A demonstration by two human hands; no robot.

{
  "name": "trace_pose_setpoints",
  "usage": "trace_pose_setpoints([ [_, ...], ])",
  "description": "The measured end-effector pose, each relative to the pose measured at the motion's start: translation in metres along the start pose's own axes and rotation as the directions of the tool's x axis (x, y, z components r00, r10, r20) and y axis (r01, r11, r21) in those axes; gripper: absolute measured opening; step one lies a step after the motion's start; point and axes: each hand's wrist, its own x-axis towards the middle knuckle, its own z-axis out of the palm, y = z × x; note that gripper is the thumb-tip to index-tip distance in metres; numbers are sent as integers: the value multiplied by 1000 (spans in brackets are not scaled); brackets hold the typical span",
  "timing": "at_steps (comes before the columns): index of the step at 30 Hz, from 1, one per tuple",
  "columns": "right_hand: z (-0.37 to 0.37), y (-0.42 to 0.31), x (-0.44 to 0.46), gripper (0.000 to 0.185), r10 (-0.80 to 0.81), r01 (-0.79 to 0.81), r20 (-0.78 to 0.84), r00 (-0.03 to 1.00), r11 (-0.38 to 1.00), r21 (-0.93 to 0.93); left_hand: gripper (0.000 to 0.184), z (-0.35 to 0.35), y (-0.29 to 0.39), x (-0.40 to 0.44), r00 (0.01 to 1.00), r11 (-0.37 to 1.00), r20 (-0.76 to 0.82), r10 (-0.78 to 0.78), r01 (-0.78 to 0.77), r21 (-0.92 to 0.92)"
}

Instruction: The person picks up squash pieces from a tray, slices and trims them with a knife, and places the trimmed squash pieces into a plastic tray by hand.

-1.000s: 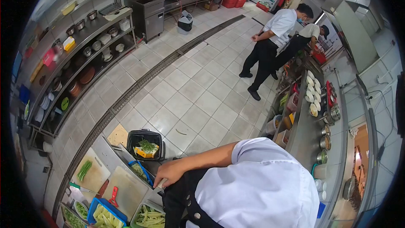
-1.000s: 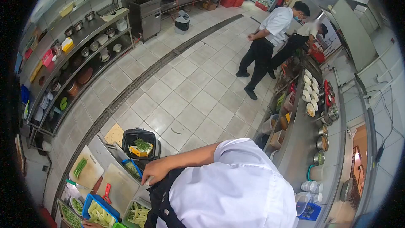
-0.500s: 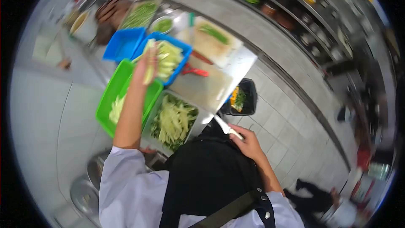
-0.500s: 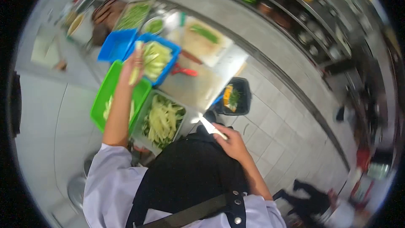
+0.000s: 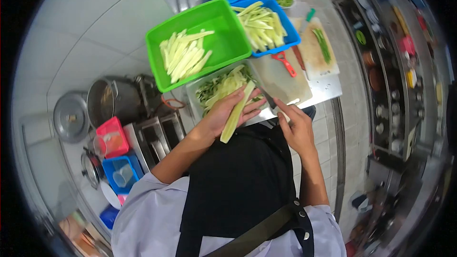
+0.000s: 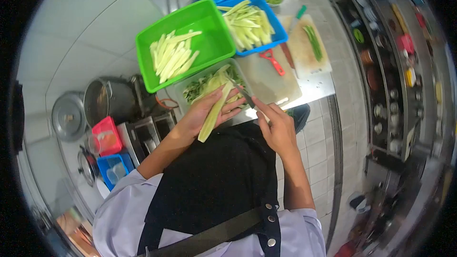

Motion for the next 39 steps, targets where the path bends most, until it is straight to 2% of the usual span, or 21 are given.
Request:
trace_pose_setpoints([
  [2, 10, 0, 13, 46, -92, 92, -6, 996, 996, -9, 59, 1, 2, -12, 998, 999, -37, 47, -48, -12],
  [5, 20, -6, 25, 47, -148, 148, 22, 989, 989, 6, 59, 3, 9, -30, 993, 995, -68, 99, -100, -2],
  [7, 25, -10, 30, 48, -161, 159, 37, 986, 986, 45, 58, -1, 9, -35, 993, 993, -32, 115, -113, 34],
  [11, 27, -6, 33, 47, -152, 144, 110, 982, 987, 75, 57, -13, 5, -36, 990, 991, -39, 134, -133, 18],
  [13, 26, -6, 32, 46, -147, 137, 130, 981, 987, 80, 56, -9, 7, -36, 990, 991, -55, 126, -123, 51],
  [15, 23, -10, 30, 45, -64, 48, 156, 986, 993, 108, 56, 0, 9, -38, 989, 988, -55, 134, -129, 83],
  [17, 27, -8, 26, 45, -84, 62, 166, 983, 989, 135, 55, 2, 10, -35, 988, 984, -54, 143, -135, 119],
  [19, 33, -7, 22, 45, -100, 72, 172, 980, 984, 162, 54, -2, 7, -29, 985, 984, -45, 168, -164, 70],
  [21, 41, -8, 20, 45, -133, 119, 98, 986, 984, 134, 54, -4, 7, -25, 986, 985, -29, 167, -166, 38],
  [23, 42, -7, 18, 46, -123, 109, 93, 988, 984, 141, 53, -7, 7, -22, 985, 986, -19, 169, -169, 6],
  [25, 38, -11, 16, 45, -53, 32, 165, 985, 991, 127, 53, -11, 4, -21, 982, 981, -10, 189, -189, -53],
  [29, 38, -4, 9, 45, -4, -28, 223, 975, 990, 140, 53, -15, 1, -20, 984, 985, 8, 175, -175, -6],
  [32, 46, 7, 2, 45, -12, -39, 214, 977, 971, 236, 54, -16, -3, -22, 985, 986, -40, 166, -166, -8],
  [34, 51, 11, -1, 44, 13, -60, 170, 985, 960, 272, 54, -21, 1, -24, 995, 999, -95, 7, -3, 42],
  [37, 50, 10, -2, 45, 44, -72, 117, 992, 966, 247, 53, -25, -3, -32, 989, 995, -130, -64, 73, 63],
  [39, 47, 9, -1, 45, 30, -55, 113, 993, 975, 217, 52, -27, -10, -34, 989, 994, -142, -33, 48, 103],
])
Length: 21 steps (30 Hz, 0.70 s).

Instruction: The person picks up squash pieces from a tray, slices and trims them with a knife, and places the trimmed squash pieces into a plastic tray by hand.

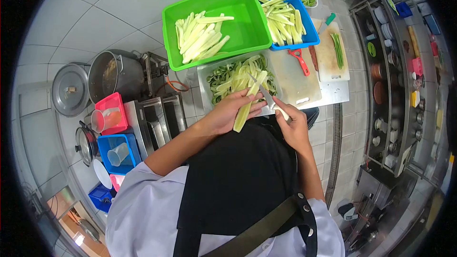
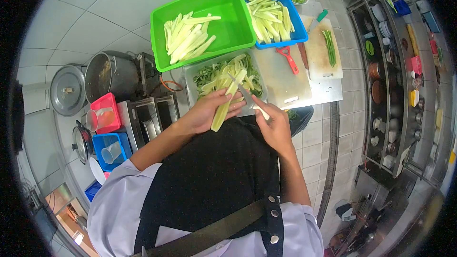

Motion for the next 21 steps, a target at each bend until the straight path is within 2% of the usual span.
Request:
trace_pose_setpoints([
  [5, -2, 0, -3, 45, -39, 39, -1, 999, 998, -42, 50, -1, -5, 4, 998, 999, -40, 38, -38, 12],
  [7, -2, -2, -5, 46, -22, 22, 3, 1000, 998, -60, 49, 1, -5, 4, 994, 995, 46, 98, -99, 21],
  [11, 0, -1, -9, 47, -30, 29, -15, 999, 998, -61, 49, 2, -6, 5, 992, 993, 42, 117, -118, 31],
  [13, 3, 2, -11, 47, -46, 45, -30, 998, 999, -29, 48, -3, -6, 9, 979, 988, 140, 147, -150, 17],
  [17, 2, 0, -15, 47, -37, 36, -50, 998, 999, -36, 49, -1, -2, 7, 969, 987, 219, 115, -136, 84],
  [19, 2, 3, -17, 46, -60, 59, -51, 997, 998, -21, 50, 12, 3, 0, 994, 988, 81, 72, -82, 132],
  [21, 0, 4, -23, 46, -42, 41, -18, 999, 999, -35, 50, 9, 0, 5, 992, 991, 70, 106, -112, 76],
])
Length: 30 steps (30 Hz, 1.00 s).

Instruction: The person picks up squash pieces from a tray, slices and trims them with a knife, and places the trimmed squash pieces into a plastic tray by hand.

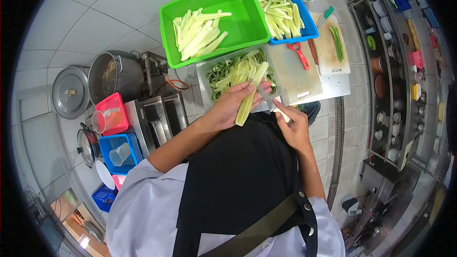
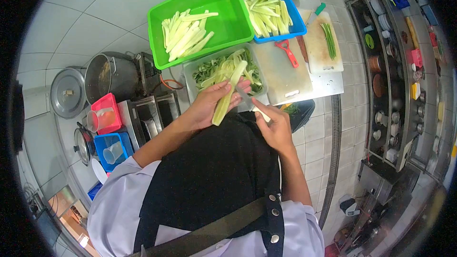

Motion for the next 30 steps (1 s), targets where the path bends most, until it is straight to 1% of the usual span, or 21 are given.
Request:
trace_pose_setpoints([
  [1, 0, 0, -2, 46, 16, -16, 34, 999, 1000, -17, 50, -1, -1, 2, 999, 998, -15, 36, -36, -55],
  [4, 6, 5, -6, 47, -26, 26, -9, 1000, 1000, 4, 50, 2, 3, -1, 1000, 999, -8, 26, -26, -34],
  [8, 10, 6, -7, 47, -13, 13, -18, 1000, 1000, 20, 50, -5, 1, 2, 1000, 1000, 19, 23, -23, -14],
  [11, 9, 6, -10, 47, -41, 41, -16, 999, 999, 13, 50, -5, 0, 4, 999, 999, 32, 28, -27, -27],
  [13, 7, 5, -12, 46, 26, -27, 22, 999, 1000, 13, 51, -5, 0, 4, 999, 999, 16, 28, -28, -42],
  [16, 7, 6, -14, 46, 24, -25, 36, 999, 999, 25, 50, -7, -1, 7, 998, 996, 30, 47, -44, -83],
  [20, 8, 5, -16, 46, 55, -58, 50, 997, 997, 56, 50, -6, -2, 7, 998, 995, 26, 48, -46, -87],
  [22, 10, 7, -17, 45, 29, -33, 33, 999, 992, 121, 45, -9, -5, 8, 998, 989, 32, 57, -52, -138],
  [23, 9, 5, -17, 45, 30, -34, 32, 999, 992, 121, 45, -9, -6, 9, 998, 989, 33, 56, -51, -137],
  [25, 5, 0, -18, 45, 73, -82, 86, 994, 991, 109, 45, -9, -8, 9, 997, 983, 19, 80, -76, -167],
  [26, 7, 1, -19, 45, 73, -82, 85, 994, 991, 109, 45, -11, -10, 11, 997, 983, 20, 80, -76, -167],
  [28, 10, 3, -22, 45, 77, -88, 88, 993, 989, 119, 51, -13, -11, 15, 984, 977, 21, 175, -171, -131],
  [30, 9, 4, -22, 46, 93, -104, 97, 991, 987, 121, 51, -13, -11, 16, 985, 977, 25, 168, -163, -134],
])
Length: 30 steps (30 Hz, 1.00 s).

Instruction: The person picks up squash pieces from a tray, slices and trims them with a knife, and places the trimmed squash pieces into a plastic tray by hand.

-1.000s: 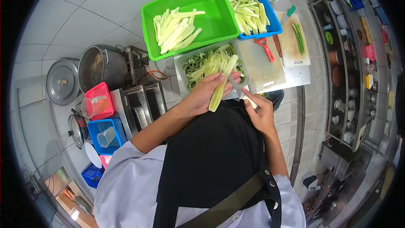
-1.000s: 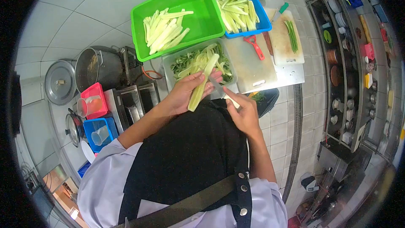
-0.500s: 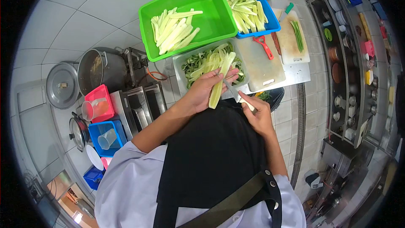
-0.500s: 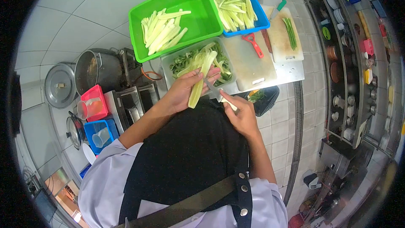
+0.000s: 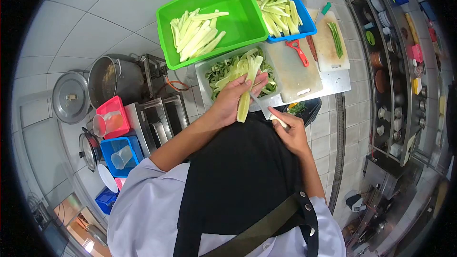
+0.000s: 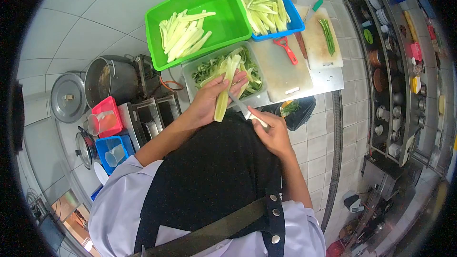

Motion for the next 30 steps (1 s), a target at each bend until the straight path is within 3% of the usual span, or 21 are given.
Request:
trace_pose_setpoints([
  [10, -13, 1, -5, 45, 25, -22, 100, 995, 999, -29, 51, -7, 1, 3, 998, 995, 38, -44, 47, -87],
  [20, -23, 9, -11, 44, 0, 2, 228, 974, 1000, -9, 52, -7, 0, 0, 988, 987, 10, -151, 152, -51],
  [23, -22, 12, -13, 44, 24, -25, 218, 976, 1000, 1, 54, -8, -1, 1, 984, 983, 22, -179, 180, -34],
  [25, -16, 19, -16, 44, 39, -56, 141, 989, 991, 119, 58, -3, 5, 1, 947, 942, -75, -312, 299, -152],
  [28, -9, 30, -16, 44, 108, -114, 42, 993, 974, 196, 61, -4, 5, -1, 947, 923, -14, -320, 309, -229],
  [30, -10, 26, -11, 44, 42, -40, -17, 999, 994, 97, 57, 0, 3, -5, 959, 941, -22, -282, 273, -200],
])
